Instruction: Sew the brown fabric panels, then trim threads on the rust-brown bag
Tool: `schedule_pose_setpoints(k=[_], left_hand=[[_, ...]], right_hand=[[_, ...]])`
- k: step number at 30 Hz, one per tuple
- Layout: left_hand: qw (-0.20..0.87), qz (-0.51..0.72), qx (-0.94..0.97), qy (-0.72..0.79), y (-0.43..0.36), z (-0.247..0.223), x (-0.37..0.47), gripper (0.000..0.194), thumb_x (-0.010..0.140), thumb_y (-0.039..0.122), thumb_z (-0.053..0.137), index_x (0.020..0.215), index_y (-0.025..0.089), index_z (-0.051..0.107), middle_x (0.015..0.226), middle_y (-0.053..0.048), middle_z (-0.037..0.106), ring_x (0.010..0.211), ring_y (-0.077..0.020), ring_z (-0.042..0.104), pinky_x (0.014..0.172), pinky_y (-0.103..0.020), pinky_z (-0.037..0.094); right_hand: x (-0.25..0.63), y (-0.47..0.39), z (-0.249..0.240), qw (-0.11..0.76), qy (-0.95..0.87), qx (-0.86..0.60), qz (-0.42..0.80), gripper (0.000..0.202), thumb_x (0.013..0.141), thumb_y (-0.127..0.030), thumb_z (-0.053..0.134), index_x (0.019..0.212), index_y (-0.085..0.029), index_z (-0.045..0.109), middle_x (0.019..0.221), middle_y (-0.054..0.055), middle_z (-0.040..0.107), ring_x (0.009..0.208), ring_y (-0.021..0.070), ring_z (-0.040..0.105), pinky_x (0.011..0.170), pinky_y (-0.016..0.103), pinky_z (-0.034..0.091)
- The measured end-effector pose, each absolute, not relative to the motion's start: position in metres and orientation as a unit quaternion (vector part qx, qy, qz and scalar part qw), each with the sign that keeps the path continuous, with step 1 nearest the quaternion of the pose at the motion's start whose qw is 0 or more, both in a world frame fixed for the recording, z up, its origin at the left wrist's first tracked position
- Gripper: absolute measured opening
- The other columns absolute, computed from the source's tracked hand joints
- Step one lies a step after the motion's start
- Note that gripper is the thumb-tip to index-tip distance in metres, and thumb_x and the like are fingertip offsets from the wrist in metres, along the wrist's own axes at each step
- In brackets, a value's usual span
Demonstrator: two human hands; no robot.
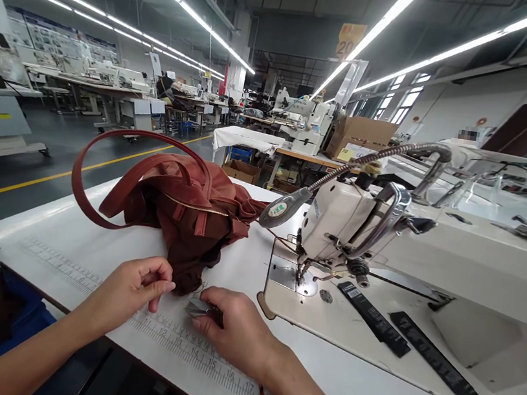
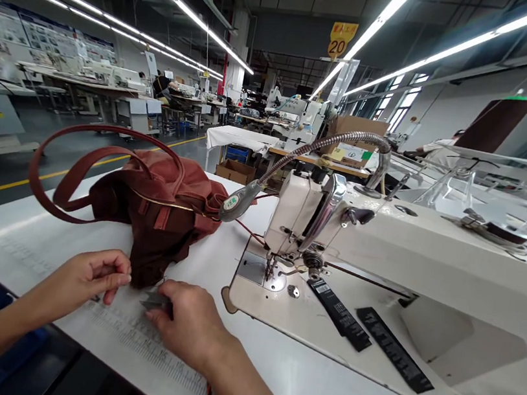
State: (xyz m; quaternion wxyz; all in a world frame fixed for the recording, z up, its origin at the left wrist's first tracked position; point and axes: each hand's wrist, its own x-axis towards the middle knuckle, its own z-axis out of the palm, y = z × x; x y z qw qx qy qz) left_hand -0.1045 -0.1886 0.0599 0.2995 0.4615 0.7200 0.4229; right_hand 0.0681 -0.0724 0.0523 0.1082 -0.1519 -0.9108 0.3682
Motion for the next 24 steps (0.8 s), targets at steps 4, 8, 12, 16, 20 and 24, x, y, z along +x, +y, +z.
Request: schedule_pose_setpoints(k=[4, 8, 12, 16, 20, 24], left_hand=[[0.238, 0.381, 0.496, 0.743, -0.189, 0.058, -0.100, 0.022, 0.076, 0.036, 0.052, 0.090, 0.021, 0.048, 0.064, 0.005, 0.047, 0.053, -0.0097, 0.047, 0.053, -0.021, 0.038], [0.164, 0.288, 0.568, 0.753, -0.181, 0.060, -0.094, 0.022, 0.068, 0.031, 0.060, 0.086, 0.021, 0.053, 0.068, 0.005, 0.041, 0.057, -0.0109, 0.041, 0.054, -0.022, 0.035], [0.130, 0.251, 0.598, 0.750, -0.172, 0.066, -0.090, 0.006, 0.067, 0.022, 0.057, 0.067, 0.019, 0.051, 0.064, 0.004, 0.042, 0.060, -0.0122, 0.042, 0.055, -0.023, 0.032], [0.149, 0.261, 0.599, 0.742, -0.170, 0.069, -0.089, 0.015, 0.069, 0.023, 0.055, 0.058, 0.018, 0.045, 0.061, 0.004, 0.044, 0.058, -0.0118, 0.044, 0.053, -0.022, 0.034], [0.225, 0.317, 0.539, 0.747, -0.179, 0.066, -0.094, 0.017, 0.073, 0.030, 0.052, 0.063, 0.018, 0.045, 0.057, 0.006, 0.043, 0.048, -0.0096, 0.046, 0.047, -0.020, 0.037], [0.252, 0.380, 0.489, 0.744, -0.189, 0.063, -0.099, 0.019, 0.075, 0.035, 0.051, 0.066, 0.018, 0.046, 0.055, 0.007, 0.044, 0.046, -0.0086, 0.048, 0.050, -0.020, 0.040]], right_hand=[[0.068, -0.068, 0.050, 0.096, -0.902, -0.149, 0.395, 0.007, 0.076, -0.025, 0.056, 0.079, -0.019, 0.053, 0.063, -0.005, 0.048, 0.056, 0.0086, 0.042, 0.050, 0.018, 0.030], [0.068, -0.066, 0.050, 0.095, -0.893, -0.153, 0.412, 0.006, 0.077, -0.026, 0.054, 0.079, -0.019, 0.053, 0.065, -0.005, 0.048, 0.057, 0.0086, 0.042, 0.050, 0.018, 0.030], [0.068, -0.066, 0.048, 0.092, -0.891, -0.153, 0.417, 0.007, 0.077, -0.026, 0.054, 0.081, -0.020, 0.053, 0.064, -0.005, 0.048, 0.056, 0.0084, 0.041, 0.050, 0.018, 0.030], [0.067, -0.066, 0.048, 0.095, -0.894, -0.152, 0.410, 0.009, 0.076, -0.026, 0.055, 0.083, -0.020, 0.054, 0.064, -0.005, 0.048, 0.056, 0.0085, 0.041, 0.049, 0.018, 0.030], [0.068, -0.070, 0.051, 0.112, -0.899, -0.159, 0.392, 0.005, 0.077, -0.024, 0.055, 0.079, -0.020, 0.053, 0.063, -0.005, 0.048, 0.056, 0.0086, 0.042, 0.050, 0.018, 0.030], [0.065, -0.078, 0.053, 0.154, -0.910, -0.166, 0.348, 0.005, 0.077, -0.020, 0.054, 0.082, -0.020, 0.053, 0.073, -0.003, 0.054, 0.065, 0.0105, 0.048, 0.056, 0.018, 0.033]])
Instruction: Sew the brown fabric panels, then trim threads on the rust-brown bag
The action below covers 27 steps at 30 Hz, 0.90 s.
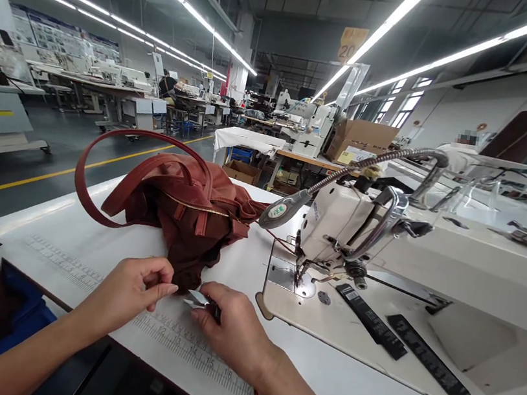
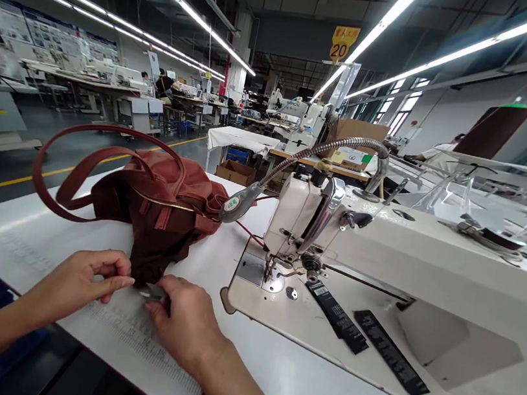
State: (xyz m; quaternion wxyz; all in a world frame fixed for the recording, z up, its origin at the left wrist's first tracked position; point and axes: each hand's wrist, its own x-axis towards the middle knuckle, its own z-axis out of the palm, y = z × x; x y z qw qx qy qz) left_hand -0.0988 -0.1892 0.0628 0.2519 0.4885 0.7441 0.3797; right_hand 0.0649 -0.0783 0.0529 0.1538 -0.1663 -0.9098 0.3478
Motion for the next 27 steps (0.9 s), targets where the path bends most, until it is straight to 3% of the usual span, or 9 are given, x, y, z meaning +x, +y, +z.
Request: schedule_pose_setpoints(k=[7, 15, 20, 27], left_hand=[[0.058, 0.327, 0.568, 0.753, -0.196, 0.057, -0.090, 0.009, 0.074, 0.018, 0.045, 0.065, 0.020, 0.045, 0.061, 0.005, 0.047, 0.057, -0.0102, 0.047, 0.054, -0.020, 0.037], [-0.031, 0.324, 0.649, 0.688, -0.202, 0.051, -0.084, 0.013, 0.083, 0.013, 0.036, 0.076, 0.020, 0.044, 0.067, 0.004, 0.047, 0.058, -0.0092, 0.046, 0.056, -0.021, 0.035], [-0.019, 0.319, 0.678, 0.662, -0.205, 0.049, -0.084, 0.018, 0.084, 0.008, 0.032, 0.078, 0.020, 0.044, 0.072, 0.002, 0.050, 0.066, -0.0107, 0.048, 0.062, -0.023, 0.036], [-0.007, 0.312, 0.678, 0.665, -0.209, 0.054, -0.082, 0.015, 0.083, 0.012, 0.034, 0.074, 0.021, 0.042, 0.066, 0.003, 0.050, 0.057, -0.0102, 0.048, 0.056, -0.020, 0.037]], right_hand=[[0.052, -0.091, 0.053, 0.144, -0.939, -0.204, 0.237, 0.009, 0.076, -0.019, 0.055, 0.084, -0.018, 0.052, 0.079, 0.002, 0.059, 0.066, 0.0152, 0.054, 0.055, 0.022, 0.034], [0.043, -0.107, 0.059, 0.132, -0.968, -0.193, 0.095, 0.007, 0.078, -0.020, 0.051, 0.084, -0.019, 0.049, 0.077, 0.002, 0.059, 0.058, 0.0192, 0.056, 0.045, 0.026, 0.030], [0.039, -0.112, 0.061, 0.107, -0.972, -0.191, 0.080, 0.008, 0.081, -0.013, 0.042, 0.084, -0.019, 0.047, 0.074, 0.002, 0.059, 0.053, 0.0191, 0.056, 0.042, 0.027, 0.029], [0.051, -0.105, 0.054, 0.117, -0.966, -0.203, 0.106, 0.010, 0.079, -0.013, 0.045, 0.086, -0.019, 0.047, 0.077, 0.002, 0.061, 0.059, 0.0188, 0.058, 0.047, 0.025, 0.033]])
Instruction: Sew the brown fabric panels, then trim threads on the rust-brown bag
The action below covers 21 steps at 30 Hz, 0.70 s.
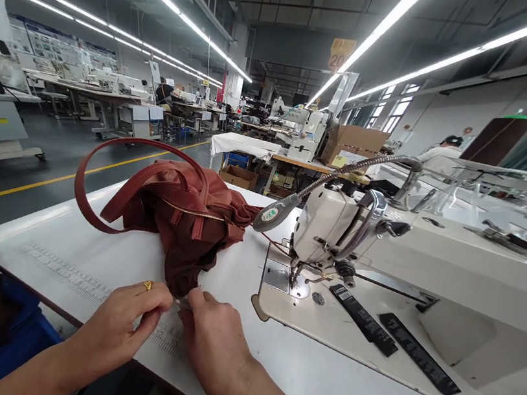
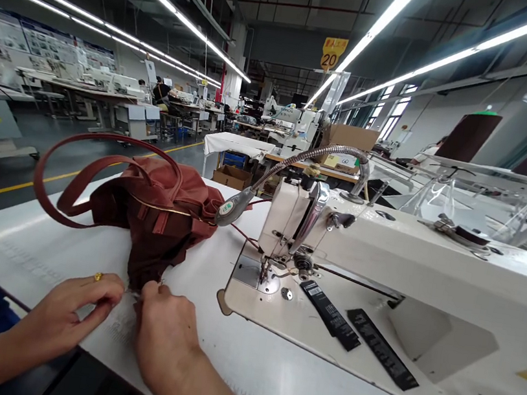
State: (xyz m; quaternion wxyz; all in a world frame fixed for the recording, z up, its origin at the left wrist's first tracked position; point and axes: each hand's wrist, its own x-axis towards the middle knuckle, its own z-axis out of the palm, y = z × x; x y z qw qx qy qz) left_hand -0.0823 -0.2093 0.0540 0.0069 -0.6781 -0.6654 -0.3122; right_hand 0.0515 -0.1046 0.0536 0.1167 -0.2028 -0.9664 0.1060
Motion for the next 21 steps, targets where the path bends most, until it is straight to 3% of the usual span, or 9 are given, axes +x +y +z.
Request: schedule_pose_setpoints(k=[4, 13, 15, 18, 21], left_hand=[[0.036, -0.318, -0.674, -0.666, -0.210, 0.048, -0.083, 0.014, 0.083, 0.013, 0.035, 0.075, 0.021, 0.043, 0.068, 0.003, 0.053, 0.059, -0.0103, 0.050, 0.058, -0.020, 0.039], [-0.037, -0.337, -0.657, -0.673, -0.217, 0.053, -0.085, 0.011, 0.085, 0.019, 0.037, 0.081, 0.022, 0.046, 0.072, 0.002, 0.054, 0.064, -0.0109, 0.052, 0.061, -0.020, 0.044], [0.015, -0.318, -0.628, -0.710, -0.216, 0.050, -0.098, 0.013, 0.085, 0.020, 0.038, 0.094, 0.022, 0.047, 0.086, -0.001, 0.055, 0.069, -0.0121, 0.054, 0.064, -0.022, 0.046], [0.160, -0.259, -0.647, -0.699, -0.205, 0.042, -0.122, 0.034, 0.081, 0.011, 0.037, 0.113, 0.020, 0.044, 0.112, -0.009, 0.048, 0.096, -0.0197, 0.051, 0.079, -0.032, 0.045], [0.231, -0.181, -0.708, -0.642, -0.184, 0.037, -0.136, 0.046, 0.076, 0.000, 0.033, 0.118, 0.017, 0.045, 0.119, -0.013, 0.045, 0.109, -0.0252, 0.042, 0.089, -0.041, 0.039]], right_hand=[[0.053, -0.105, 0.058, 0.128, -0.963, -0.218, 0.092, 0.012, 0.076, -0.012, 0.049, 0.086, -0.019, 0.048, 0.078, 0.002, 0.060, 0.059, 0.0190, 0.058, 0.046, 0.026, 0.034], [0.053, -0.114, 0.063, 0.100, -0.980, -0.138, 0.104, 0.013, 0.076, -0.011, 0.048, 0.086, -0.018, 0.052, 0.078, 0.003, 0.062, 0.060, 0.0193, 0.059, 0.048, 0.025, 0.038], [0.075, -0.108, 0.059, 0.095, -0.973, -0.167, 0.130, 0.008, 0.078, -0.014, 0.050, 0.084, -0.019, 0.053, 0.078, 0.002, 0.062, 0.062, 0.0186, 0.060, 0.051, 0.024, 0.041], [0.137, -0.085, 0.049, 0.103, -0.952, -0.246, 0.151, 0.009, 0.078, -0.015, 0.051, 0.084, -0.020, 0.055, 0.079, 0.001, 0.063, 0.066, 0.0163, 0.061, 0.056, 0.022, 0.045], [0.226, -0.046, 0.033, 0.176, -0.942, -0.281, 0.043, 0.016, 0.080, -0.025, 0.046, 0.090, -0.026, 0.059, 0.077, 0.003, 0.064, 0.060, 0.0162, 0.061, 0.050, 0.021, 0.047]])
